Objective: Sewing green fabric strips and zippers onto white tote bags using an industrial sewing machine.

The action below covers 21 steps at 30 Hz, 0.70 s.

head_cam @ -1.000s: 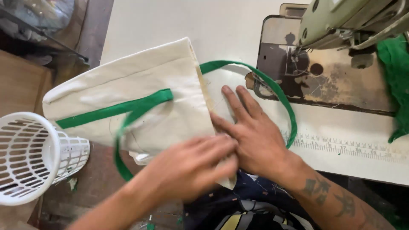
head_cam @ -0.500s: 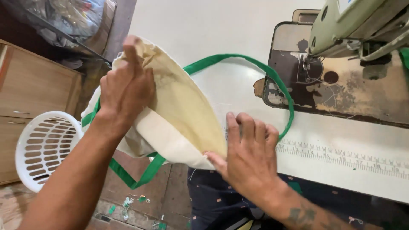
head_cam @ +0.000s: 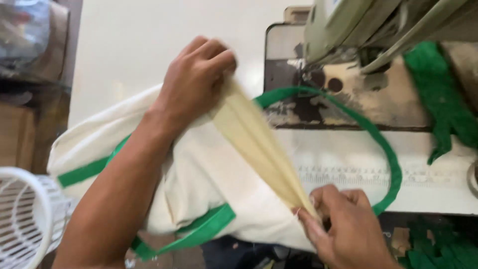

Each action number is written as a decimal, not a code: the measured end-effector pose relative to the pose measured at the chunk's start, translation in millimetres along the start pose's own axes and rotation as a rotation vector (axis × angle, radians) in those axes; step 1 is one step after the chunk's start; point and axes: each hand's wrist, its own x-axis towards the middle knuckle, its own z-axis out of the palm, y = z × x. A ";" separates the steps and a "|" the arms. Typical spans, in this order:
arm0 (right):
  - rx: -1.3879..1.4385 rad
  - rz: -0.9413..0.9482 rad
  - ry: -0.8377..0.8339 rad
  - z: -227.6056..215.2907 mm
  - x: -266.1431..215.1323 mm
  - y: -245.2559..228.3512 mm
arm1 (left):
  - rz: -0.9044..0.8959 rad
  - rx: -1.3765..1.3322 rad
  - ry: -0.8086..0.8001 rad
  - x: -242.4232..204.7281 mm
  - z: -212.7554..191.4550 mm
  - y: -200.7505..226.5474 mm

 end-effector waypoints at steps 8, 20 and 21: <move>-0.167 -0.640 0.888 10.5 -34.1 -86.8 | -0.373 -0.564 0.022 -10.1 0.2 -28.2; -0.119 -1.022 0.463 34.4 -11.0 -87.6 | -0.057 0.339 -0.392 -2.8 -44.3 2.1; -0.097 -1.027 0.310 33.5 -13.7 -86.1 | -0.128 0.381 -0.496 1.8 -56.3 18.7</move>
